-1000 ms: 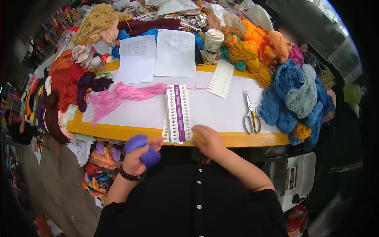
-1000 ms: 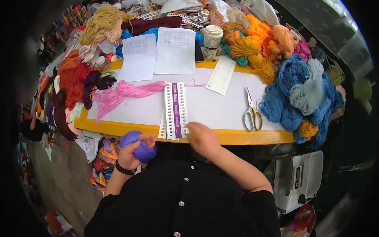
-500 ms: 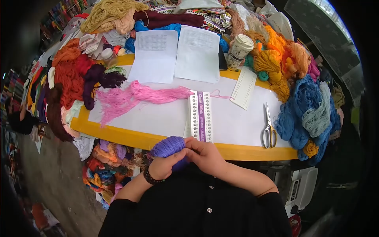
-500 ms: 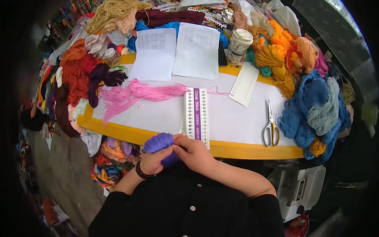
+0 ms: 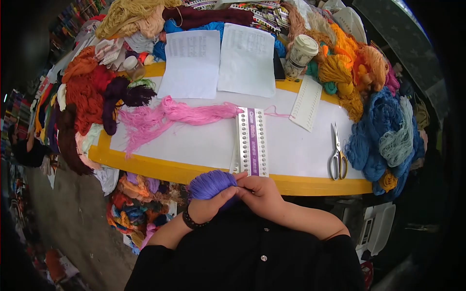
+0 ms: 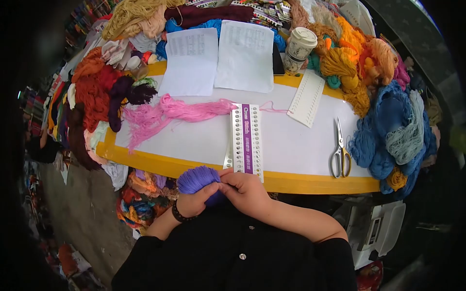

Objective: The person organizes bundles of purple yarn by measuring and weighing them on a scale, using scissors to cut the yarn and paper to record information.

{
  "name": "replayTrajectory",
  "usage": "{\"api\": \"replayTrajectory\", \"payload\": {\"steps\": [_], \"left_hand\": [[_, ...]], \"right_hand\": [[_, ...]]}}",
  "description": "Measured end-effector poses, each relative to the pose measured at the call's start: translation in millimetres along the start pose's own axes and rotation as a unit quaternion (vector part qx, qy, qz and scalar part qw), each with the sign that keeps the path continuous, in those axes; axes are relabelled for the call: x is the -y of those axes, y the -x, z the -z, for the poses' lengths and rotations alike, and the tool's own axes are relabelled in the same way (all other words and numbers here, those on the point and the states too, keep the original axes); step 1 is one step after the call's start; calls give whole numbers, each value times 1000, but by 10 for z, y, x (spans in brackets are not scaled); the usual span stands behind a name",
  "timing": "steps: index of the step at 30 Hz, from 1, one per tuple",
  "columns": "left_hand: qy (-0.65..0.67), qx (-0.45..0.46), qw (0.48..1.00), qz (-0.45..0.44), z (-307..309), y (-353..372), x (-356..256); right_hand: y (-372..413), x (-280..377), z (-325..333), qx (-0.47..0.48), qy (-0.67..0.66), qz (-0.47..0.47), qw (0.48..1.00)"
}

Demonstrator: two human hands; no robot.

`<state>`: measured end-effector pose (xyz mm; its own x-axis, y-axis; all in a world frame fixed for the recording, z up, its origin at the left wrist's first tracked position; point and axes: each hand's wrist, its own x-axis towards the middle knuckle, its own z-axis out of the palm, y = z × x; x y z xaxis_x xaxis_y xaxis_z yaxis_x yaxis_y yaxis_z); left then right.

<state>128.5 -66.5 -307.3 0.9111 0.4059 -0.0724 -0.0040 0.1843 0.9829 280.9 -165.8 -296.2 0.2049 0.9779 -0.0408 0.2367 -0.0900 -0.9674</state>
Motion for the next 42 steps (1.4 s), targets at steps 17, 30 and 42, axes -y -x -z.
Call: {"api": "replayTrajectory", "payload": {"steps": [17,30,42], "left_hand": [[112,-57,992,19,-153,-28,205],[134,-116,984,2,-193,-12,199],[22,-92,995,9,-150,-95,10]], "right_hand": [[154,-54,98,3,-5,-9,1000],[192,-143,29,-59,-103,-14,993],[23,-57,154,-22,-43,-6,999]]}}
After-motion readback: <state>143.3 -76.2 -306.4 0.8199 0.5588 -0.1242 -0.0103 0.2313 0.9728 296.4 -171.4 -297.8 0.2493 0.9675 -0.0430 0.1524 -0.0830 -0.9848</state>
